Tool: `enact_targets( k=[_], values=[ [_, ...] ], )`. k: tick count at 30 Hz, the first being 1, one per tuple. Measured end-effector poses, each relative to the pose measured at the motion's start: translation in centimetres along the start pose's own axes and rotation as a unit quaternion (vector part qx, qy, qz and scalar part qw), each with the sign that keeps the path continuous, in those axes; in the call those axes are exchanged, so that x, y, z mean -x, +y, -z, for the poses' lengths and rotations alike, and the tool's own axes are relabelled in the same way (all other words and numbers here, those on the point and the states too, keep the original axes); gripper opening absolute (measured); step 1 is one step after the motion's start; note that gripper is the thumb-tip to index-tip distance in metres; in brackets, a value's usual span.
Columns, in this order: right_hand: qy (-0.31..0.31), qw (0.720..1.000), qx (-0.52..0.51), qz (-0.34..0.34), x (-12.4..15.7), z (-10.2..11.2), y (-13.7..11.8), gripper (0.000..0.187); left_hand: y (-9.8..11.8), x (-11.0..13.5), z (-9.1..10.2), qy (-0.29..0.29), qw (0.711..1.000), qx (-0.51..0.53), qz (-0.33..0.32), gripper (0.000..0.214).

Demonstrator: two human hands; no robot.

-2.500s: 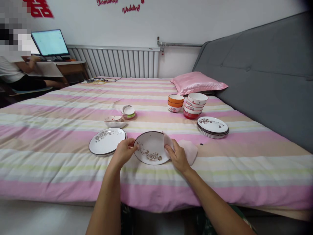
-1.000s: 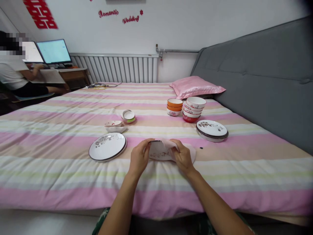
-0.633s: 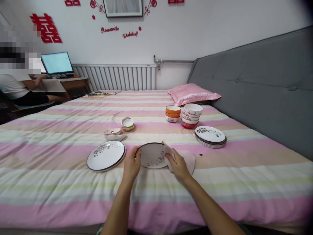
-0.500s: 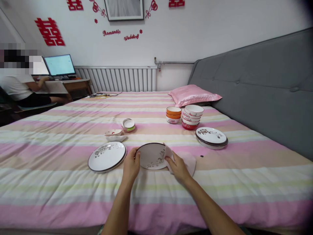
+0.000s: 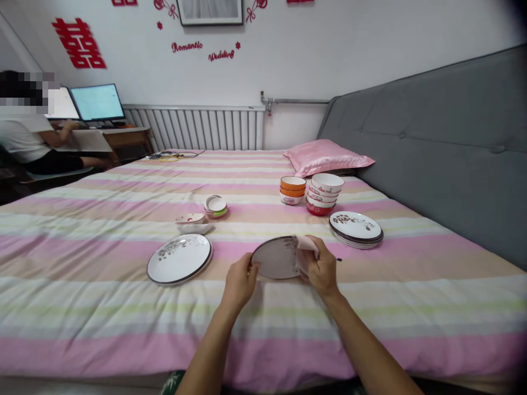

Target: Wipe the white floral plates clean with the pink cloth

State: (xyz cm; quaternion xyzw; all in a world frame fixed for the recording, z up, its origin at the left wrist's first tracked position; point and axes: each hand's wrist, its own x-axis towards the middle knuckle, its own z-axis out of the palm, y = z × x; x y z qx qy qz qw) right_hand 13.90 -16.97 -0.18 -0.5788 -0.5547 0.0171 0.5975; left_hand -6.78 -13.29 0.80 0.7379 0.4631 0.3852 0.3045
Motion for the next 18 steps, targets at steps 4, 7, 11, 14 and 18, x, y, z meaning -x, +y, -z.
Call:
enact_targets(
  k=[4, 7, 11, 14, 18],
  values=[
    [-0.052, 0.996, -0.023, 0.066, 0.0, 0.7, 0.2, 0.03, 1.3, 0.3, -0.5, -0.014, 0.999, 0.008, -0.033, 0.032],
    [-0.099, 0.992, -0.025, 0.076, 0.3, 0.6, -0.6, 0.032, 2.3, 0.4, 0.0, 0.048, 0.996, 0.026, -0.077, 0.035],
    [-0.137, 0.988, -0.022, 0.064, 0.6, 0.6, -1.5, 0.032, 2.8, 0.4, 0.2, 0.056, 0.992, 0.034, -0.105, 0.024],
    [-0.126, 0.99, -0.035, 0.042, 0.5, 0.5, -1.4, 0.029, 2.7, 0.3, 0.0, 0.061, 0.993, 0.023, -0.097, 0.023],
    [-0.123, 0.991, -0.054, -0.023, 0.5, -0.1, -0.9, 0.023, 2.3, -0.1, 0.3, 0.076, 0.994, 0.035, -0.065, 0.024]
  ],
)
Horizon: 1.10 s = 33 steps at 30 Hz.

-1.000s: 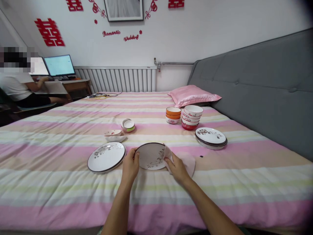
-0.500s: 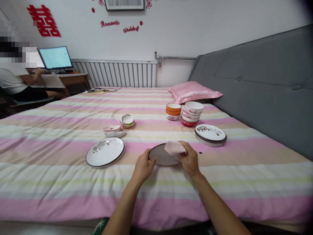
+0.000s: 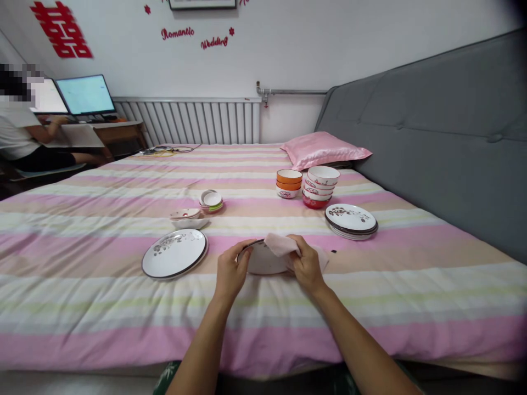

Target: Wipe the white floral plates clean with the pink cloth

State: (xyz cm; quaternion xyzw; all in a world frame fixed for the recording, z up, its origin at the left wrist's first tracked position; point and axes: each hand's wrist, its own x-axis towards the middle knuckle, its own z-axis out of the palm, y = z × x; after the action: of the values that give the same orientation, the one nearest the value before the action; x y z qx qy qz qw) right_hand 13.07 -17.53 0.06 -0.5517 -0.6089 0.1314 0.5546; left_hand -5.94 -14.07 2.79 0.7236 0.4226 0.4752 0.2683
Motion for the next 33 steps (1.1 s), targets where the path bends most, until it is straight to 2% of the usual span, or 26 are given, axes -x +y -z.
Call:
enact_targets(
  k=[8, 14, 18, 23, 27, 29, 33],
  values=[
    [-0.007, 0.996, -0.016, -0.084, 0.2, -2.0, 1.2, 0.029, -1.8, -0.5, 1.3, 0.01, 0.997, -0.019, 0.068, 0.021],
    [-0.06, 0.989, 0.036, -0.127, 0.5, -2.5, 1.7, 0.036, -3.5, -0.7, 2.3, 0.022, 0.992, -0.052, 0.11, 0.014],
    [-0.074, 0.984, 0.077, -0.142, 0.8, -2.9, 1.7, 0.035, -3.6, -0.6, 2.5, 0.034, 0.99, -0.068, 0.117, 0.012],
    [-0.024, 0.99, 0.047, -0.131, 1.0, -3.2, 1.6, 0.029, -2.8, -0.5, 2.3, 0.026, 0.99, -0.067, 0.119, 0.017],
    [0.023, 0.99, 0.0, -0.139, 0.6, -2.6, 1.6, 0.03, -2.8, -0.1, 1.6, -0.005, 0.986, -0.057, 0.154, 0.021],
    [0.012, 0.988, 0.025, -0.151, 0.3, -2.1, 1.9, 0.029, -3.2, 0.3, 1.1, -0.02, 0.98, -0.064, 0.186, 0.021],
    [-0.049, 0.98, 0.102, -0.163, 0.1, -1.2, 2.8, 0.03, -4.0, 0.7, 0.2, -0.033, 0.966, -0.106, 0.234, 0.018]
  ],
)
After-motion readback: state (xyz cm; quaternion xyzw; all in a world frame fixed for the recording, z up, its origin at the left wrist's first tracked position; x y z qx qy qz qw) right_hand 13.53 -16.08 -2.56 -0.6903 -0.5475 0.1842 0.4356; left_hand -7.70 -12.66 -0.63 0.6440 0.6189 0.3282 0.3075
